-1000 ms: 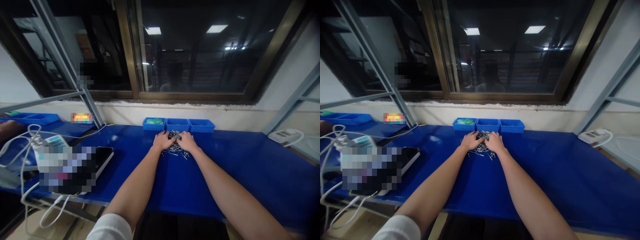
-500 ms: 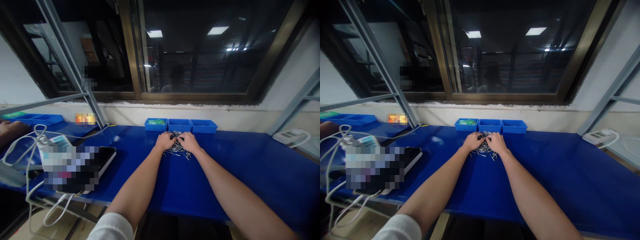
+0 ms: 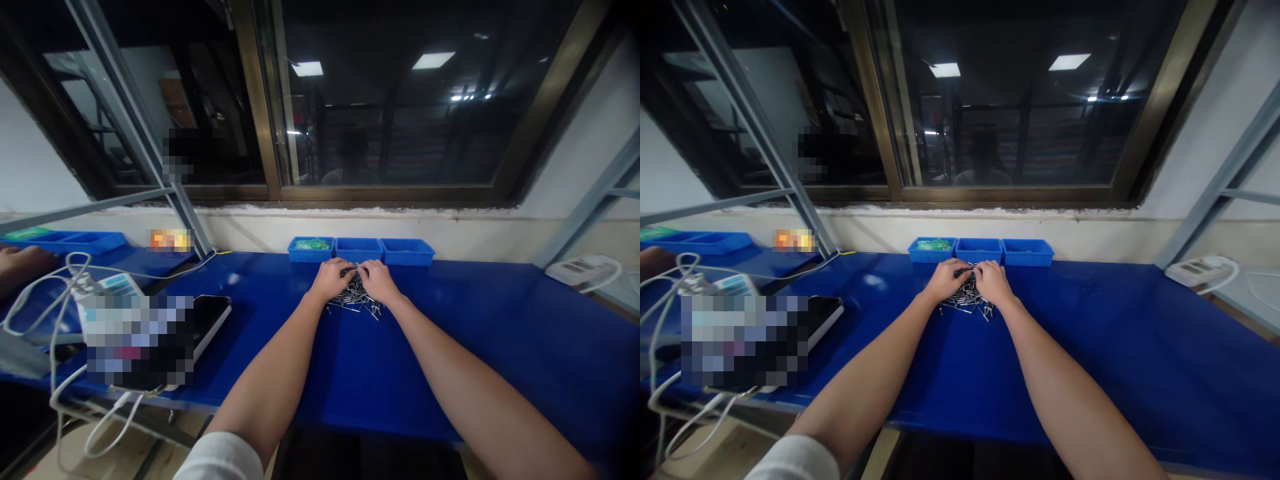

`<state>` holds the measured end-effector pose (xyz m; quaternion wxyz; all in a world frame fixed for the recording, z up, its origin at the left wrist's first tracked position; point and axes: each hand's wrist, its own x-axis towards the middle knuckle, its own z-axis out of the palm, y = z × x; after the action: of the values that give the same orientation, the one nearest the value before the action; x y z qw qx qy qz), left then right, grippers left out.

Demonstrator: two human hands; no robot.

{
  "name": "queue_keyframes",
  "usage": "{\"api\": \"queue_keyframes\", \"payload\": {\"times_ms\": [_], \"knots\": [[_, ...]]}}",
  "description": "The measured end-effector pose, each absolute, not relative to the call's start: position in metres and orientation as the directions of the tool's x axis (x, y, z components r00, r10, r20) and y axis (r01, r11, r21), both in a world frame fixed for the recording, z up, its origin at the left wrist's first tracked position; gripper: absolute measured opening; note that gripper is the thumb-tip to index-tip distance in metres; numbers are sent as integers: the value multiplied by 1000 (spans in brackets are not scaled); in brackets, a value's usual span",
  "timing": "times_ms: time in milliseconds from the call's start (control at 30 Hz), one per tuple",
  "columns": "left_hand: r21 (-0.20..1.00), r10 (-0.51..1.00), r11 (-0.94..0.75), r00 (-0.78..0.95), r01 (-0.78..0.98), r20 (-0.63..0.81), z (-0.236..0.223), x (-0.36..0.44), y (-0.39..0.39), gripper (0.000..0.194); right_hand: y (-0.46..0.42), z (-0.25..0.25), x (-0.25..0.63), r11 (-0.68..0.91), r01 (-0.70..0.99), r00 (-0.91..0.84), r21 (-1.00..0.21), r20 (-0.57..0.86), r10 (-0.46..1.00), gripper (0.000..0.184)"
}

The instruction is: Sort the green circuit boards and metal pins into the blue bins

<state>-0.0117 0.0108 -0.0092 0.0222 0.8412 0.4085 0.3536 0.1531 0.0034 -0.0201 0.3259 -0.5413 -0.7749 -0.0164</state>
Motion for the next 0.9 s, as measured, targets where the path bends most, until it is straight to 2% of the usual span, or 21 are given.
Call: {"api": "queue_keyframes", "payload": {"times_ms": [167, 300, 400, 500, 567, 733, 900], "knots": [[359, 708, -677, 436, 643, 555, 2, -9, 5, 24, 1, -15, 154, 433, 854, -250, -288, 504, 827, 33], [393, 730, -667, 450, 633, 514, 3, -7, 2, 20, -2, -11, 154, 412, 853, -215, -319, 505, 836, 35], [403, 764, -625, 421, 668, 489, 3, -7, 3, 20, -3, -11, 153, 440, 770, -175, -462, 510, 842, 31], [429, 796, -582, 375, 691, 475, 3, -8, 6, 20, -1, -12, 152, 500, 529, -127, -685, 519, 845, 20], [457, 808, -569, 360, 684, 466, 3, -9, 8, 19, 0, -13, 152, 523, 386, -112, -760, 524, 844, 19], [519, 806, -584, 373, 624, 458, 3, -10, 8, 19, 2, -13, 158, 509, 234, -89, -829, 503, 860, 18], [525, 813, -577, 376, 626, 445, 3, -10, 6, 19, 1, -10, 162, 500, 257, -75, -827, 499, 863, 18]]}}
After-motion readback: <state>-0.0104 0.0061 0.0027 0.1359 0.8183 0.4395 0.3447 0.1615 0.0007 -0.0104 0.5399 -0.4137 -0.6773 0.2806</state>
